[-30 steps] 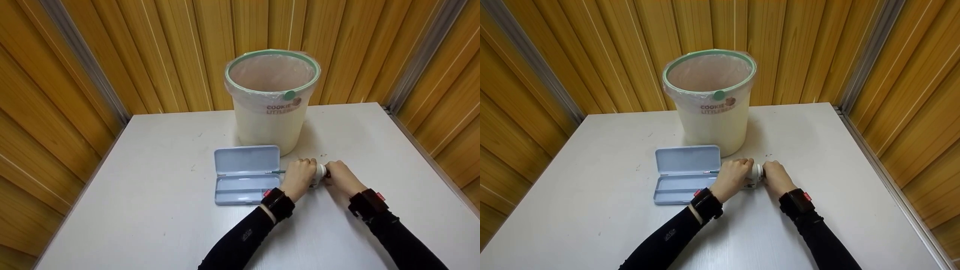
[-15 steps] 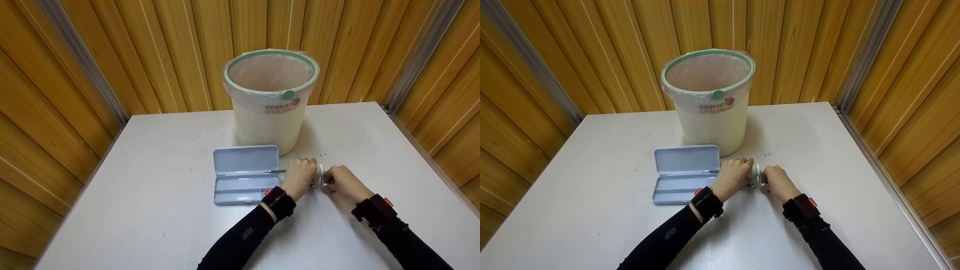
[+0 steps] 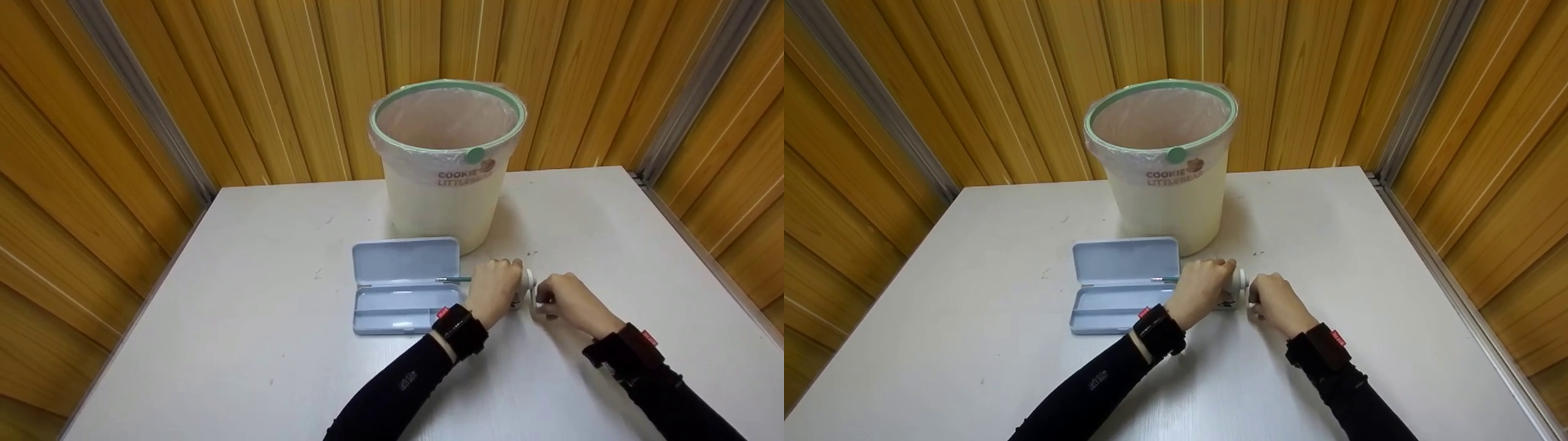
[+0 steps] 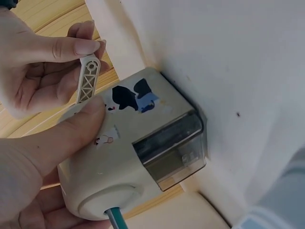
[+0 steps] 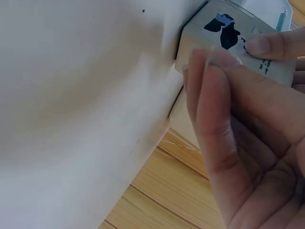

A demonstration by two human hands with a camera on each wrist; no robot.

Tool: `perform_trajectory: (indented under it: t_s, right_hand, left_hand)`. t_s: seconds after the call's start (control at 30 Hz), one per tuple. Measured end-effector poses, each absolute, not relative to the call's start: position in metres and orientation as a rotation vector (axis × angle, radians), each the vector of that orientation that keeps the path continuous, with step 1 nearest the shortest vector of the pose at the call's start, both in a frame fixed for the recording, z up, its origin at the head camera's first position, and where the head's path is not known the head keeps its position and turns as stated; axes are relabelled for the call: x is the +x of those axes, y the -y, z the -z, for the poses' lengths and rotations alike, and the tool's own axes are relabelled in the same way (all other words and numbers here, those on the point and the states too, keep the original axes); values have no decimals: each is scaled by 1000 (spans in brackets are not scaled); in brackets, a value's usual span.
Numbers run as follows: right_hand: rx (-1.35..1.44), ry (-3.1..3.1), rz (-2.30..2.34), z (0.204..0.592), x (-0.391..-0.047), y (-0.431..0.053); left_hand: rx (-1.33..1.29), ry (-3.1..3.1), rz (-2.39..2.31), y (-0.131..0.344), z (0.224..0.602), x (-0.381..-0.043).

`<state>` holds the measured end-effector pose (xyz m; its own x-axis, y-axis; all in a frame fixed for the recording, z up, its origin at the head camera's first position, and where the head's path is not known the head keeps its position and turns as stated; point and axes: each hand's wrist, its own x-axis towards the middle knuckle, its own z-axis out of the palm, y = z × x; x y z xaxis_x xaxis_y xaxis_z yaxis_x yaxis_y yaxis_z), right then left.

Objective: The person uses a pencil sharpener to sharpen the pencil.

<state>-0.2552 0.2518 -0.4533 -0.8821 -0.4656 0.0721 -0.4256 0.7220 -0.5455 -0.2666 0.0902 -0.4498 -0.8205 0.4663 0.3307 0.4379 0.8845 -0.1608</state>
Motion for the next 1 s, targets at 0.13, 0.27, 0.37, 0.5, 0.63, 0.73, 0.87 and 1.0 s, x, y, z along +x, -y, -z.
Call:
perform_trajectory:
  t_s: [0.13, 0.27, 0.37, 0.5, 0.63, 0.73, 0.87, 1.0]
  right_hand:
    - [-744, -2842, 875, 450, -253, -253]
    - [-748, -2828, 877, 445, -250, -255]
    - [-752, -2808, 888, 437, -247, -257]
    - [-727, -2837, 916, 422, -246, -258]
    - [-722, -2866, 920, 408, -251, -257]
    - [-727, -2826, 920, 405, -253, -256]
    - [-715, -2808, 933, 405, -253, -258]
    - [-706, -2820, 953, 405, -253, -259]
  left_hand:
    - [-676, 2690, -99, -92, 449, -267]
    - [-688, 2674, -101, -93, 448, -266]
    - [-688, 2675, -103, -93, 448, -266]
    - [-691, 2681, -102, -93, 447, -266]
    - [-672, 2673, -108, -92, 447, -268]
    - [-664, 2673, -110, -91, 448, -268]
    - [-675, 2674, -109, -92, 449, -267]
    - [-682, 2674, -116, -92, 449, -267]
